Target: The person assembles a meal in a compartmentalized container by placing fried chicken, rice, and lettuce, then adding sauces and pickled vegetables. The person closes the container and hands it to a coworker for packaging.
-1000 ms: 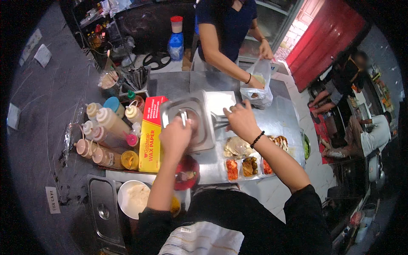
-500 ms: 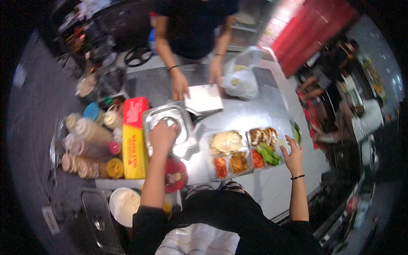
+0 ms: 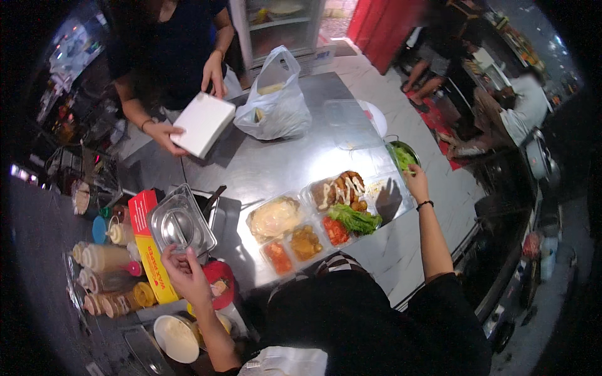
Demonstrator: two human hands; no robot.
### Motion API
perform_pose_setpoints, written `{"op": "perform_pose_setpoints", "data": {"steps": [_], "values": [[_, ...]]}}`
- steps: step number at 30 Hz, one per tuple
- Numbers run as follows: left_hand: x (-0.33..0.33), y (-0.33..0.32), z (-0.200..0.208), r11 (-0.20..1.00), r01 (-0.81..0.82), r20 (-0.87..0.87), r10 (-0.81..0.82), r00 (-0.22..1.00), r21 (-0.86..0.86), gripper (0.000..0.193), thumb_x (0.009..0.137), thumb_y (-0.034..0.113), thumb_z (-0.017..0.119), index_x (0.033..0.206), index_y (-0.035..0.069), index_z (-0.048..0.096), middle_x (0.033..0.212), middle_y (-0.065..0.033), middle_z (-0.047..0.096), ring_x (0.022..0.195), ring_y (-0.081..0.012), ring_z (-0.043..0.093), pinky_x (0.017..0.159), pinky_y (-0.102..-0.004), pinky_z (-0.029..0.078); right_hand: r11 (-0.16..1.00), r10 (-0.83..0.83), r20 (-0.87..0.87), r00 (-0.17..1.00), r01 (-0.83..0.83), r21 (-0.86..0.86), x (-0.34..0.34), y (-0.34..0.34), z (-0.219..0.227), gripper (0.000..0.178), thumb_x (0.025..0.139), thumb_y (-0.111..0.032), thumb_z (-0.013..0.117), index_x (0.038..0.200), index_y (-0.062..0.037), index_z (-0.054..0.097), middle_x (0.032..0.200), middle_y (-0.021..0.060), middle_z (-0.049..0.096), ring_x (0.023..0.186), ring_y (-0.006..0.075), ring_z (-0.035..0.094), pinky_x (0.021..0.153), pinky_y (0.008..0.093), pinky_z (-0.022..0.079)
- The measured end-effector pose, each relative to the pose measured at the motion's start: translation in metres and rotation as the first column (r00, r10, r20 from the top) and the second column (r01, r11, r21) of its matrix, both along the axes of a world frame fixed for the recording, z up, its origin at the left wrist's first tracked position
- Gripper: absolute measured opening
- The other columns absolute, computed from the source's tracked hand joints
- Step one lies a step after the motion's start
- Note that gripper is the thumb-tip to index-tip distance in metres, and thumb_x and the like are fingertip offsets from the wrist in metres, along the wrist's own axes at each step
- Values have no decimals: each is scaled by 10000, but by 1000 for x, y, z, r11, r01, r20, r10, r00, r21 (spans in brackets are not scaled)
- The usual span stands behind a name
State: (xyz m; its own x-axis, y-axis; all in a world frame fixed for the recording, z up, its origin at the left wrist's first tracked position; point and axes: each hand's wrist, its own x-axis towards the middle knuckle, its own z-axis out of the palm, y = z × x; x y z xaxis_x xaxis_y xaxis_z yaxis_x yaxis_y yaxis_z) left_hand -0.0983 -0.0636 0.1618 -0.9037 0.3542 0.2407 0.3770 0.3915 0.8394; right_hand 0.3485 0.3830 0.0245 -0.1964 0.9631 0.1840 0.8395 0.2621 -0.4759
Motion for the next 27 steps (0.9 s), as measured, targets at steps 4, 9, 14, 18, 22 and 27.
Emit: {"op": "perform_pose_setpoints", "data": {"steps": [4, 9, 14, 18, 22, 27], "values": [[64, 20, -1, 998, -21, 73, 16, 997, 62, 252, 941, 97, 604, 1161, 31, 499, 736, 18, 497, 609, -47, 403, 532, -208, 331, 995, 31, -16, 999, -33, -90, -36, 72, -21, 383, 830, -216, 702, 1130, 12, 631, 1052, 176, 680, 911, 265, 663, 801, 350, 509], [128, 63, 2, 994, -106, 15, 106, 994, -16, 290, 920, 93, 618, 1172, 32, 488, 791, -15, 537, 676, -83, 476, 616, -238, 395, 972, 197, -72, 978, -205, -112, -49, 200, -101, 407, 846, -291, 691, 1131, -4, 644, 1014, 124, 689, 876, 229, 650, 808, 352, 498], [187, 84, 12, 970, -219, -3, 220, 975, -102, 281, 904, 64, 621, 1153, 25, 497, 741, -41, 550, 658, -104, 513, 616, -250, 415, 866, 319, -158, 935, -355, -352, -115, 220, -102, 325, 825, -289, 731, 950, 9, 700, 796, 56, 685, 735, 136, 630, 659, 285, 478], [206, 107, 32, 961, -219, 4, 223, 975, -172, 228, 906, 46, 612, 1102, 24, 496, 684, -27, 528, 612, -94, 496, 583, -245, 396, 854, 331, -271, 904, -409, -322, -110, 250, -124, 194, 836, -181, 720, 869, 8, 696, 747, 54, 667, 674, 127, 619, 590, 272, 485], [210, 111, 27, 967, -191, -25, 189, 982, -170, 220, 908, 66, 620, 1089, 21, 504, 682, -30, 531, 614, -90, 504, 571, -247, 396, 816, 23, -683, 730, -409, -409, -118, 254, -109, 133, 874, -130, 670, 928, -10, 688, 841, 66, 700, 712, 121, 625, 637, 255, 475], [194, 132, 20, 964, -140, 42, 153, 987, -228, 226, 904, 144, 657, 1058, 21, 546, 650, -44, 563, 576, -100, 520, 538, -260, 405, 836, -31, -804, 593, -426, -347, -122, 225, -9, 213, 893, -211, 677, 1033, -50, 671, 911, 3, 704, 846, 67, 594, 713, 228, 371]]}}
